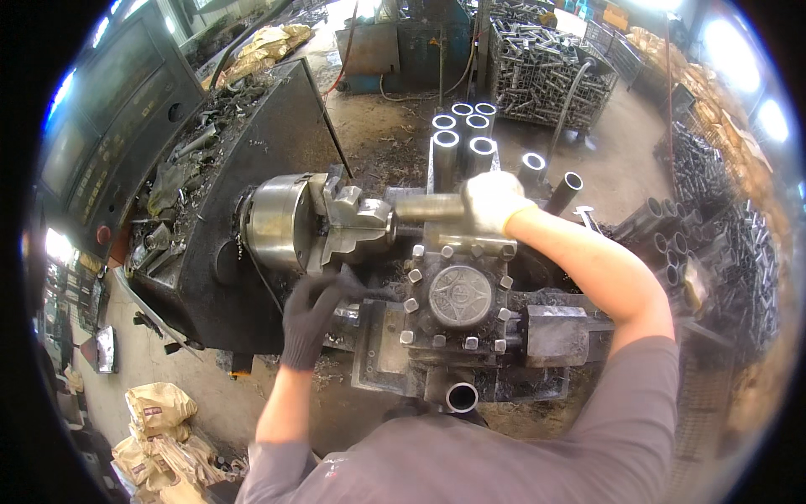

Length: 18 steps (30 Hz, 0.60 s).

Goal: The person repeatedly loads metal tubes into a lathe chuck, secures them, and removes them after machining. They place the processed tubes into a nearby metal basket. The cycle of loading, machining, and unloading continues throughout the clip.

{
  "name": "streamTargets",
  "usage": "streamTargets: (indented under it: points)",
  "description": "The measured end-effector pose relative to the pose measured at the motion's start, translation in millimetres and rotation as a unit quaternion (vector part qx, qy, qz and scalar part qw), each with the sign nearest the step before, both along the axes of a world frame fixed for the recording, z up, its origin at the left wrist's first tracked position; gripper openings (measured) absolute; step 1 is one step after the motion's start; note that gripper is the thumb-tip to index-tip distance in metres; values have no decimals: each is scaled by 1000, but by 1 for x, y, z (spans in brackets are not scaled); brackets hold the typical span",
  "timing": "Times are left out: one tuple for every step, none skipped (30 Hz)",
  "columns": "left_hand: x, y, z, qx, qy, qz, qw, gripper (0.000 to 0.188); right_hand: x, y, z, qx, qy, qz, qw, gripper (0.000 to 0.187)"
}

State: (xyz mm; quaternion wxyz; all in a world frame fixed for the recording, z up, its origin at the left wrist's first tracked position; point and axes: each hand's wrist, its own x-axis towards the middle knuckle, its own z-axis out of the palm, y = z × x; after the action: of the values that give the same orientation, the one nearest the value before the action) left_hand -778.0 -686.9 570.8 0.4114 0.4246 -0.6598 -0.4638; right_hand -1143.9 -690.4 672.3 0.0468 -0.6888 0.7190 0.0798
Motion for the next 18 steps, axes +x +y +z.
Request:
streamTargets:
  points:
    - [32,16,-29,82,53,31,995,29,-5,-5,-16,72,22,-15,997,38]
    - [62,26,-58,111,56,71,990,23,-5,-8,-34,32,3,10,999,38]
    - [87,37,-88,193,201,136,951,19,-9,-12,-49,23,-17,53,998,37]
    - [118,43,-112,182,214,190,941,28,-17,-12,-62,6,-46,56,997,37]
    - [146,45,-133,284,313,346,838,38,-25,-12,-72,-6,-87,68,994,37]
    - [172,55,-152,236,276,446,818,47,-27,-15,-83,27,-96,58,993,39]
    - [202,58,-163,227,310,462,799,50,-30,-17,-91,38,-115,69,990,40]
    - [228,56,-172,250,336,526,740,53,-29,-22,-96,27,-108,67,992,42]
    - [248,52,-179,243,362,487,757,54,-26,-27,-97,66,-138,94,984,49]
    - [267,53,-180,248,373,480,754,54,-18,-36,-96,53,-195,107,974,59]
    - [282,56,-179,260,382,498,734,55,-2,-43,-95,66,-225,103,967,76]
    - [291,52,-176,274,400,481,730,56,14,-57,-88,123,-283,48,950,88]
    - [299,52,-174,287,391,476,733,54,28,-71,-78,212,-323,-29,922,102]
    - [309,51,-169,314,390,459,734,52,49,-85,-71,220,-435,-79,870,107]
    - [315,50,-168,331,387,425,749,50,58,-94,-58,220,-520,-73,822,105]
    - [323,50,-170,348,375,402,759,47,66,-100,-51,240,-546,-45,801,104]
    - [331,47,-174,365,374,399,754,46,63,-103,-43,248,-505,-16,827,104]
    - [340,45,-181,373,361,404,753,44,60,-104,-43,253,-480,-34,839,102]
